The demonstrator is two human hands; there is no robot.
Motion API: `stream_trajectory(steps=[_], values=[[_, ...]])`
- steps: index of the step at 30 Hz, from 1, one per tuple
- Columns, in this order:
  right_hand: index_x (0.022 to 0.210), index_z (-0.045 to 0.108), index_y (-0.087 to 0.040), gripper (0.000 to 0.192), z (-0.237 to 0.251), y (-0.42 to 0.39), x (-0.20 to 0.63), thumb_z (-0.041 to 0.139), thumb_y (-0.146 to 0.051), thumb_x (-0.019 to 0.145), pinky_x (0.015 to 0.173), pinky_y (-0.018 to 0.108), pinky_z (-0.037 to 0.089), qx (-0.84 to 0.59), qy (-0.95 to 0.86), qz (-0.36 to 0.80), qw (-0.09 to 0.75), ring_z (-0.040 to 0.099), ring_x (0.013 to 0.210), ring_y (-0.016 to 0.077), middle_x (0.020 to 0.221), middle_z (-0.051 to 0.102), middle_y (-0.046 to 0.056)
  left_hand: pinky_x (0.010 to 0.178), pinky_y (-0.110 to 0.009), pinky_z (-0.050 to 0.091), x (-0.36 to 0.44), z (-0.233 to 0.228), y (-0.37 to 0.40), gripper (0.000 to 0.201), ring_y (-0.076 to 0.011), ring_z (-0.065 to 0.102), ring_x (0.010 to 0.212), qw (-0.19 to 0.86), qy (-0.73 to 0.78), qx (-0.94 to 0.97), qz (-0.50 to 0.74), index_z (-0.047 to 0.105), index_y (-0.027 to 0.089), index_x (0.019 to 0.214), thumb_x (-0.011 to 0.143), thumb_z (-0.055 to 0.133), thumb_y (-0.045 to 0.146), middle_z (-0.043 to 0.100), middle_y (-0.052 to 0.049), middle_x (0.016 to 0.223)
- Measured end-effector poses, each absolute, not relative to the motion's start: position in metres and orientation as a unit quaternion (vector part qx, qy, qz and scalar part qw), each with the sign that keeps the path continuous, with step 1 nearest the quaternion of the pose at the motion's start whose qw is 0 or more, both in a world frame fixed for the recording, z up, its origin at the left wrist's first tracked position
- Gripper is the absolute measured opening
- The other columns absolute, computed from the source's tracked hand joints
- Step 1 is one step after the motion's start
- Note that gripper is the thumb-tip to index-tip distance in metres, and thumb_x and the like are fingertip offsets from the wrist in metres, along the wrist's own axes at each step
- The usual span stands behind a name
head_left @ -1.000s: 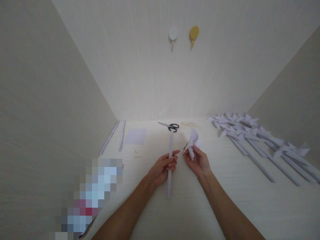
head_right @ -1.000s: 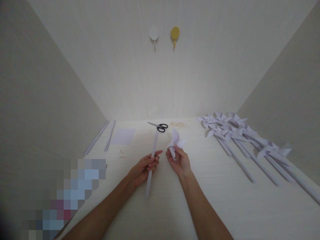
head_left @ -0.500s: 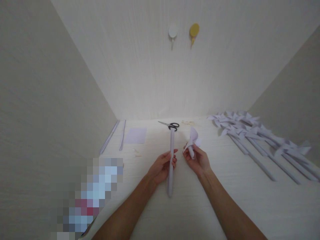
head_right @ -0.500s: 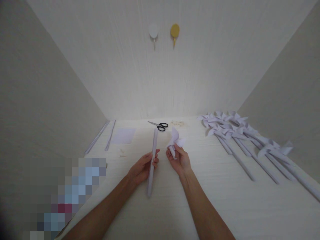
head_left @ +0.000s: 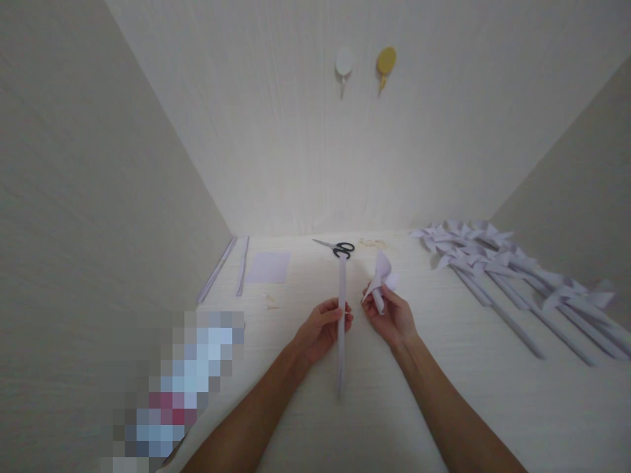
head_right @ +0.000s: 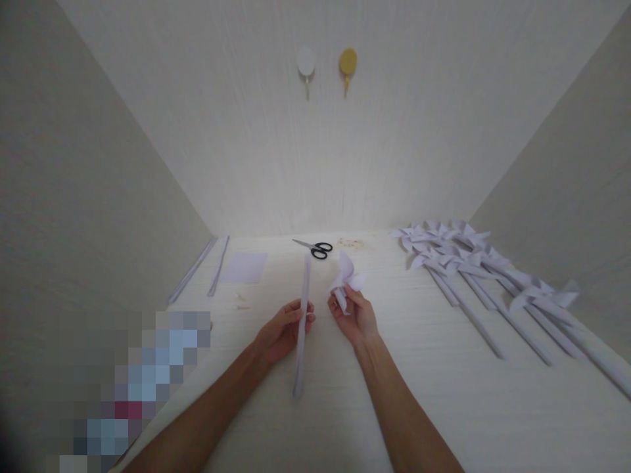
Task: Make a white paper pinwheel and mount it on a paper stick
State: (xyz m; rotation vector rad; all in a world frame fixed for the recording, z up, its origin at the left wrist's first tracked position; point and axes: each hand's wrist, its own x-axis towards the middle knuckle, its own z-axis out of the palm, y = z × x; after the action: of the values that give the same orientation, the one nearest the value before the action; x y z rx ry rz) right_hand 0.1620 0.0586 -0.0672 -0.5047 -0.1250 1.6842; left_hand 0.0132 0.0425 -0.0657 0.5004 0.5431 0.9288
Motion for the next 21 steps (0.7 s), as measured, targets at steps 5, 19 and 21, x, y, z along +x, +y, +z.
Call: stream_trajectory(steps=[5,19,21], values=[[0.067,0.057,-0.017,0.01,-0.069,0.058,0.1628,0.061,-0.011,0.061,0.053,0.016,0.049,-0.238,-0.105,0.738,0.623,0.057,0.057,0.0075,0.062,0.062,-0.002,0.057,-0.017,0.048,0.012,-0.0621,0.0431,0.03,-0.0125,0.06,0.074,0.857,0.233,0.227,0.398,0.054,0.014,0.103,0.074,0.051,0.022,0.06,-0.009,0.098],[0.069,0.056,-0.018,0.015,-0.0662,0.0574,0.1615,0.061,-0.007,0.059,0.051,0.018,0.049,-0.233,-0.081,0.743,0.622,0.058,0.059,0.0088,0.063,0.063,-0.003,0.035,-0.011,0.036,0.0117,-0.0632,0.0478,0.034,-0.003,0.045,0.042,0.87,0.221,0.164,0.409,0.053,0.011,0.094,0.08,0.038,0.038,0.057,-0.003,0.066],[0.068,0.056,-0.018,0.016,-0.0667,0.0569,0.1613,0.062,-0.008,0.058,0.051,0.018,0.048,-0.239,-0.095,0.745,0.615,0.058,0.059,0.0089,0.062,0.062,-0.003,0.031,-0.009,0.027,0.0129,-0.0638,0.0474,0.03,-0.0006,0.036,0.036,0.864,0.221,0.176,0.417,0.053,0.011,0.078,0.077,0.042,0.039,0.049,0.002,0.056]])
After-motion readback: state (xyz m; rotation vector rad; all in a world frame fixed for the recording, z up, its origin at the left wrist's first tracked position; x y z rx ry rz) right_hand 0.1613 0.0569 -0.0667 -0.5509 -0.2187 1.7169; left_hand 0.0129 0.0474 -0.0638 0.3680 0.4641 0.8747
